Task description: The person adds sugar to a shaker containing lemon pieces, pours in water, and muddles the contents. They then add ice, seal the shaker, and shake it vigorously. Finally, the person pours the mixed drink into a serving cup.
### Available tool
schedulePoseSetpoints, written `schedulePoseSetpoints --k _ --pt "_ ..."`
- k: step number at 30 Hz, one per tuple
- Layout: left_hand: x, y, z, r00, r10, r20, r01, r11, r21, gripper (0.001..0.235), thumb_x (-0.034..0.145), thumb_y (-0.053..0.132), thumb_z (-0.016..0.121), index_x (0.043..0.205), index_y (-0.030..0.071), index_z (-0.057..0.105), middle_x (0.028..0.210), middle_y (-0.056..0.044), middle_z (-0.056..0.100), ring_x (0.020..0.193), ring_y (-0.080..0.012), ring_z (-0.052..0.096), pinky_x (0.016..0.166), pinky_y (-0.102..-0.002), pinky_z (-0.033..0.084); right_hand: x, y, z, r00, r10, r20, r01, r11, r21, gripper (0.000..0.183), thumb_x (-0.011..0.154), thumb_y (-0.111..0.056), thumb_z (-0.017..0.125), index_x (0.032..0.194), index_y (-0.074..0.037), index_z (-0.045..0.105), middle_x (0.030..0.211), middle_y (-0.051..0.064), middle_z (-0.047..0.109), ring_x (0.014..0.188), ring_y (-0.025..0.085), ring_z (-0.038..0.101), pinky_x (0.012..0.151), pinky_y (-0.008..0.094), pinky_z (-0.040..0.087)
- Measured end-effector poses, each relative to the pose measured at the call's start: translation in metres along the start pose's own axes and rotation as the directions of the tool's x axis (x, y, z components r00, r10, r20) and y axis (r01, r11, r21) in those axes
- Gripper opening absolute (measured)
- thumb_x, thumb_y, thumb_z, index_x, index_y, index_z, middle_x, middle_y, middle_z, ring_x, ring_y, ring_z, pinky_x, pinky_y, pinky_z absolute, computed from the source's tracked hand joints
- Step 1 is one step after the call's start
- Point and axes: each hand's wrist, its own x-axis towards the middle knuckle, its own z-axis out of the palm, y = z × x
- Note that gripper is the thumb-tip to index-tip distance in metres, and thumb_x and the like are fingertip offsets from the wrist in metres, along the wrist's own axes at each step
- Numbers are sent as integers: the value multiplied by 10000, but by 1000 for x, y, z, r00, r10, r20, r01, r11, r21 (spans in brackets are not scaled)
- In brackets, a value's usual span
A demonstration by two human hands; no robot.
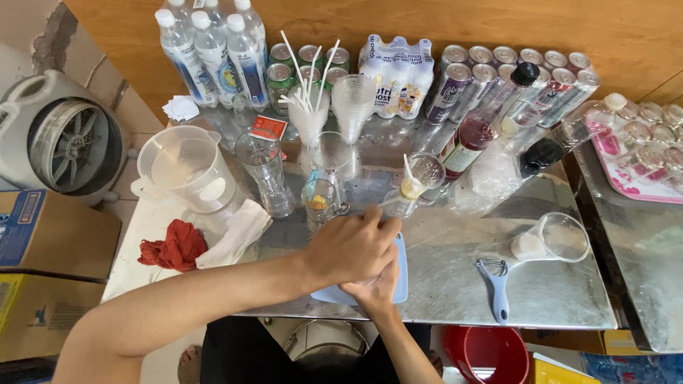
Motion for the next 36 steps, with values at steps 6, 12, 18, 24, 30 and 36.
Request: schedulePoseSetpoints --k 6,12,18,24,30,36 --pt "10 -9 -12 998 -56 -24 50 982 -181 173 938 260 503 995 119 586 752 -104 545 458 -390 663 358 -478 513 -2 -3 -5 998 21 -64 -23 999 -34 1136 425 -365 1039 1381 -45 517 1118 189 752 923 316 771 790 508 601" --pt "11 -14 -41 899 -436 -21 290 634 -717 342 1009 366 553 778 152 687 612 -37 667 536 -224 694 505 -314 553 2 -10 -2 1000 -5 -28 6 999 46 1132 469 -317 1048 1409 -76 466 1263 188 699 1099 352 721 929 523 582" --pt "-10 -12 -17 765 -637 98 339 268 -902 477 1119 310 358 857 106 699 745 -65 746 751 -190 723 778 -316 578 4 -9 -3 999 -43 -16 44 997 68 1136 482 -304 1054 1417 -57 457 1315 204 660 1159 390 688 973 537 558" --pt "-12 -7 -7 791 -604 99 239 156 -958 511 1141 318 316 880 72 681 795 -80 744 863 -169 699 846 -305 540 2 -7 1 1000 -16 -20 18 995 97 1143 462 -297 1062 1408 -56 467 1347 186 642 1181 375 678 996 526 547" --pt "-15 -9 -11 750 -660 30 189 171 -967 477 1143 280 324 910 40 663 849 -120 741 918 -192 688 877 -308 523 0 -6 -3 1000 -15 -12 16 995 96 1154 467 -272 1061 1425 -50 456 1316 187 653 1181 373 677 1022 529 525" --pt "-33 -10 -5 731 -682 23 161 140 -977 490 1098 441 399 983 38 654 917 -150 762 906 -173 688 819 -280 514 0 -7 -4 1000 -21 4 21 996 85 1142 480 -274 1056 1424 -56 452 1325 183 651 1196 367 672 1032 523 521"
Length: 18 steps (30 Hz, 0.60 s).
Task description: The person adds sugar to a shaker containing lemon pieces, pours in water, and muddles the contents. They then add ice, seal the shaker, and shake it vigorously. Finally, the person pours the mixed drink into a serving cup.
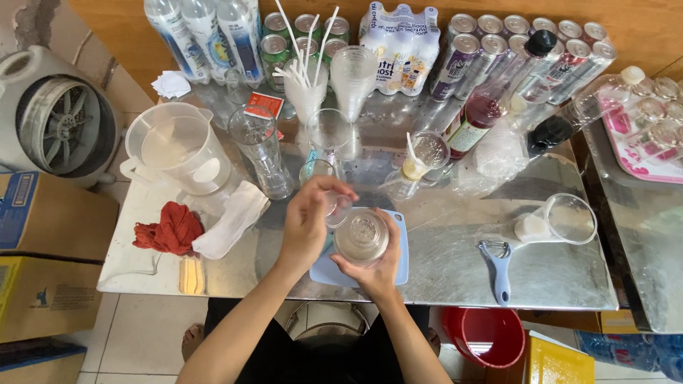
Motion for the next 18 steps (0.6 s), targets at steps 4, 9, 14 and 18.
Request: schedulePoseSetpoints --k 4,9,14,18 --pt "-28 -12 -24 978 -64 -197 56 997 -48 553 1007 546 532 1137 20 644 1045 -135 726 964 -160 640 836 -274 491 -1 2 -2 1000 0 4 0 1000 0 1148 477 -298 1061 1422 -61 453 1345 188 634 1239 369 642 1068 528 492" --pt "-66 -16 -48 869 -204 -451 283 952 115 328 1052 355 556 1135 75 706 1097 -88 737 1073 -161 647 979 -326 482 0 4 -5 1000 0 19 -1 1000 21 1169 461 -301 1066 1424 -62 447 1368 191 607 1283 369 610 1110 537 454" --pt "-76 -37 -65 880 -38 -473 335 756 563 253 1076 262 559 1063 119 767 1004 -86 732 1020 -278 703 959 -383 515 13 -14 -1 996 -25 81 28 999 -39 1148 513 -366 1035 1428 -75 407 1425 198 555 1364 374 542 1173 547 395" --pt "-70 -63 -74 933 145 -331 144 692 708 277 1053 217 531 1019 39 740 973 -64 759 903 -209 715 807 -332 537 14 -25 -8 987 -77 138 97 985 -143 1131 650 -624 822 1535 -123 328 1569 157 423 1469 323 426 1245 487 321"
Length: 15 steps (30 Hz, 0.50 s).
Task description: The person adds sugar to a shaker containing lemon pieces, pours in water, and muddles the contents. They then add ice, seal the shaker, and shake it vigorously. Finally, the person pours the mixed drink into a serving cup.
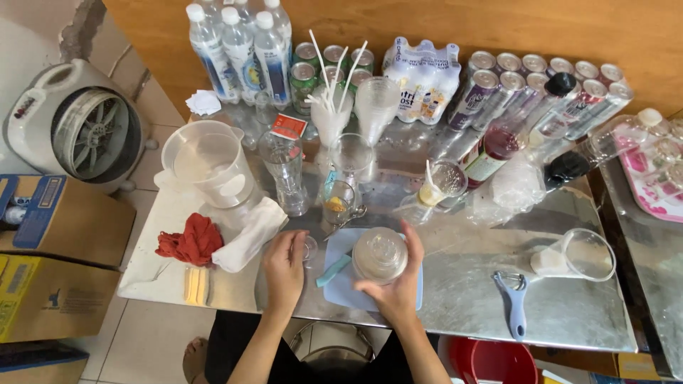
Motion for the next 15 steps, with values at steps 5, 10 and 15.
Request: schedulePoseSetpoints --k 5,10,15 --pt "-4 -26 18 998 -50 36 50 999 -19 248 1022 249 591 1053 43 725 971 -65 705 831 -178 663 728 -300 519 48 -7 -33 954 -299 12 293 926 -238 875 1030 -711 311 1531 4 268 1567 176 406 1442 267 434 1201 407 412" --pt "-5 -30 20 999 -46 -16 46 998 -36 247 1025 242 586 1071 39 721 1007 -63 718 900 -185 692 793 -303 543 168 -11 -56 913 -360 190 407 792 -456 300 1032 -168 659 1294 -24 630 1286 135 667 1199 285 610 1039 402 475" --pt "-5 -33 21 994 -66 -83 65 998 -22 244 1032 255 574 1124 68 701 1061 -48 747 956 -190 715 822 -314 551 274 55 -18 763 -422 489 646 487 -588 171 981 -194 749 1134 -117 755 1223 105 695 1152 357 619 959 509 485"
